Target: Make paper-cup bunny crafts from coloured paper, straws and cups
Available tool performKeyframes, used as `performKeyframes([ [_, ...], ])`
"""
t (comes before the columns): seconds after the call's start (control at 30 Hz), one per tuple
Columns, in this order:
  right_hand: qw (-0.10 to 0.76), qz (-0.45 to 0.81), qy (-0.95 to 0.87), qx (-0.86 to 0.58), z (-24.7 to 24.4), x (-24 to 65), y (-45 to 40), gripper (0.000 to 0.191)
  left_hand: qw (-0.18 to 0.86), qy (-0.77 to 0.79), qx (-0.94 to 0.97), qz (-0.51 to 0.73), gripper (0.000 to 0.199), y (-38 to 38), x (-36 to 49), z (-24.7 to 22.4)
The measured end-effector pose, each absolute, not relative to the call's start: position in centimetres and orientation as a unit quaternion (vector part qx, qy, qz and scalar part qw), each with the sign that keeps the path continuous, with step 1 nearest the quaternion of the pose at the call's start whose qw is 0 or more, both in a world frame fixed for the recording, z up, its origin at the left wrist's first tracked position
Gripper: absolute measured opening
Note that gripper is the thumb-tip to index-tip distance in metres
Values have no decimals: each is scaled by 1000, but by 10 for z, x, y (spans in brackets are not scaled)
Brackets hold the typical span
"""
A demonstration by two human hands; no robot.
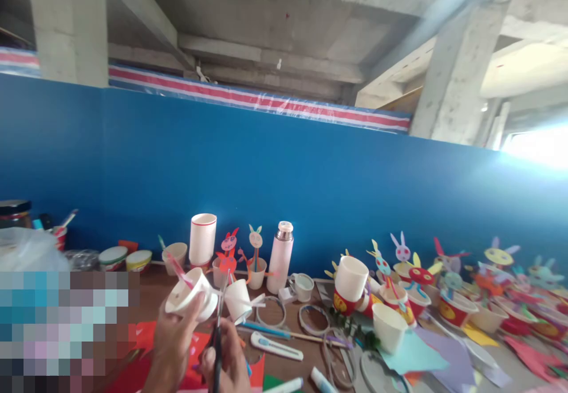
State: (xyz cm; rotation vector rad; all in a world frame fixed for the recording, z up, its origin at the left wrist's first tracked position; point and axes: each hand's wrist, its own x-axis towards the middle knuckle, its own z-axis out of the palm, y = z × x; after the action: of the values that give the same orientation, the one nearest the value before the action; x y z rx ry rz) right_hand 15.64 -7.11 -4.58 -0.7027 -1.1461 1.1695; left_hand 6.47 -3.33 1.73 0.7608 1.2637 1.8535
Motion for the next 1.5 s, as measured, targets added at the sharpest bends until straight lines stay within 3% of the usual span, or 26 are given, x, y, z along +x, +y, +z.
performKeyframes([
  [0.37, 664, 505, -450, -317, -42, 155, -72, 63, 410, 470, 339, 704, 50, -33, 72, 0],
  [0.97, 616, 497, -489, -366, -45, 165, -72, 67, 412, 468, 350, 699, 51, -34, 63, 9],
  [1.07, 531, 412, -594, -443, -28, 185, -69, 49, 411, 473, 330, 706, 49, -35, 60, 15],
  [1.13, 418, 258, -693, -527, -16, 205, -66, 38, 413, 479, 317, 707, 48, -38, 56, 20],
  [1.2, 276, 141, -727, -613, -7, 224, -63, 45, 426, 476, 324, 698, 50, -40, 52, 25],
  [1.3, 132, 88, -755, -636, 1, 242, -64, 54, 452, 462, 359, 674, 50, -38, 46, 26],
  [1.5, 100, 85, -801, -584, 4, 240, -76, 38, 460, 413, 385, 685, 60, -31, 30, 16],
])
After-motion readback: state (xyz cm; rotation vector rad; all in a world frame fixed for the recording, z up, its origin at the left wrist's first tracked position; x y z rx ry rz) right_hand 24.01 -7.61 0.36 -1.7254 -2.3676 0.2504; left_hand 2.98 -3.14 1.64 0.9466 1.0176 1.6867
